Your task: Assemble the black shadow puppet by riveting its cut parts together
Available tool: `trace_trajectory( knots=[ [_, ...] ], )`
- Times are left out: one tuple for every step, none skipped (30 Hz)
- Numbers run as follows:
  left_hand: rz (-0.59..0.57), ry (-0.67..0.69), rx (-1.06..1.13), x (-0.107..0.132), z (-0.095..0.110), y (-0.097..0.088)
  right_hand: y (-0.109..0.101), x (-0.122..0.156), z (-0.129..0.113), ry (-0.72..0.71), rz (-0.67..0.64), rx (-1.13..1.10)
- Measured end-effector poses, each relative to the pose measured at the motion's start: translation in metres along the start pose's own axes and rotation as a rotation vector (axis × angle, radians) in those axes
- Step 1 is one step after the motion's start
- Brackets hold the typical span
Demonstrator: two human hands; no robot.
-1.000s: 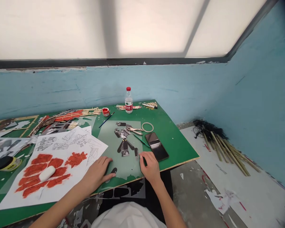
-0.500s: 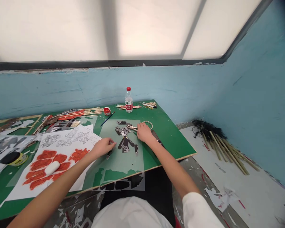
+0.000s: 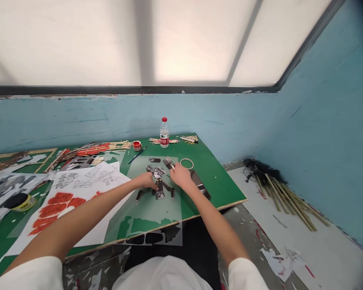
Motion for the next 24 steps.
trace_trajectory(
  knots=[
    [-0.029, -0.033, 0.013, 0.001, -0.002, 0.001, 0.005, 0.009, -0.002, 0.002, -0.005, -0.053],
    [-0.06, -0.069, 0.028, 0.002, -0.003, 0.001, 0.01, 0.017, -0.004, 0.0, -0.01, -0.105],
    [-0.089, -0.099, 0.047, 0.004, -0.005, 0.001, 0.014, 0.024, -0.005, -0.002, -0.008, -0.155],
    [-0.109, -0.111, 0.074, 0.006, -0.006, 0.0, 0.019, 0.029, -0.006, 0.0, 0.005, -0.202],
    [-0.124, -0.111, 0.105, 0.009, -0.007, -0.001, 0.022, 0.033, -0.006, 0.001, 0.024, -0.251],
    [-0.135, -0.1, 0.14, 0.013, -0.008, -0.002, 0.025, 0.035, -0.006, 0.002, 0.049, -0.304],
    [-0.139, -0.079, 0.183, 0.016, -0.01, -0.003, 0.027, 0.036, -0.005, 0.002, 0.075, -0.363],
    [-0.136, -0.05, 0.23, 0.02, -0.011, -0.004, 0.029, 0.035, -0.004, 0.002, 0.099, -0.428],
    [-0.125, -0.017, 0.283, 0.024, -0.012, -0.005, 0.03, 0.033, -0.004, 0.002, 0.121, -0.496],
    [-0.108, 0.02, 0.34, 0.027, -0.013, -0.006, 0.03, 0.031, -0.004, 0.0, 0.142, -0.567],
    [-0.086, 0.057, 0.397, 0.031, -0.015, -0.007, 0.03, 0.028, -0.005, -0.003, 0.16, -0.639],
    [-0.061, 0.094, 0.452, 0.035, -0.017, -0.007, 0.029, 0.024, -0.005, -0.006, 0.176, -0.71],
    [-0.036, 0.127, 0.503, 0.038, -0.019, -0.008, 0.028, 0.021, -0.007, -0.011, 0.188, -0.781],
    [-0.011, 0.157, 0.549, 0.041, -0.022, -0.008, 0.028, 0.017, -0.009, -0.017, 0.195, -0.852],
    [0.014, 0.183, 0.591, 0.043, -0.024, -0.008, 0.027, 0.013, -0.012, -0.026, 0.197, -0.92],
    [0.037, 0.204, 0.629, 0.045, -0.027, -0.008, 0.027, 0.009, -0.015, -0.035, 0.196, -0.984],
    [0.059, 0.221, 0.665, 0.046, -0.03, -0.008, 0.027, 0.005, -0.018, -0.045, 0.198, -1.041],
    [0.077, 0.235, 0.699, 0.047, -0.033, -0.009, 0.027, 0.001, -0.022, -0.055, 0.202, -1.09],
    [0.091, 0.246, 0.73, 0.047, -0.036, -0.009, 0.028, -0.003, -0.025, -0.066, 0.21, -1.129],
    [0.1, 0.255, 0.758, 0.046, -0.039, -0.01, 0.029, -0.008, -0.028, -0.076, 0.221, -1.159],
    [0.102, 0.263, 0.783, 0.045, -0.043, -0.011, 0.03, -0.012, -0.031, -0.086, 0.236, -1.179],
    [0.099, 0.269, 0.807, 0.044, -0.046, -0.011, 0.031, -0.016, -0.034, -0.097, 0.25, -1.193],
    [0.093, 0.273, 0.831, 0.042, -0.049, -0.012, 0.033, -0.02, -0.036, -0.109, 0.262, -1.2],
    [0.09, 0.274, 0.856, 0.039, -0.052, -0.013, 0.034, -0.024, -0.037, -0.12, 0.272, -1.202]
  ],
)
Point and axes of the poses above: each hand's wrist, its own x-axis away from the middle knuckle, its own y-axis out of the palm, z = x × y, the point moved 1 cm from there along -x, towards the middle knuckle, and after that the axes turned 14 degrees about -y, right-handed, at the moved point
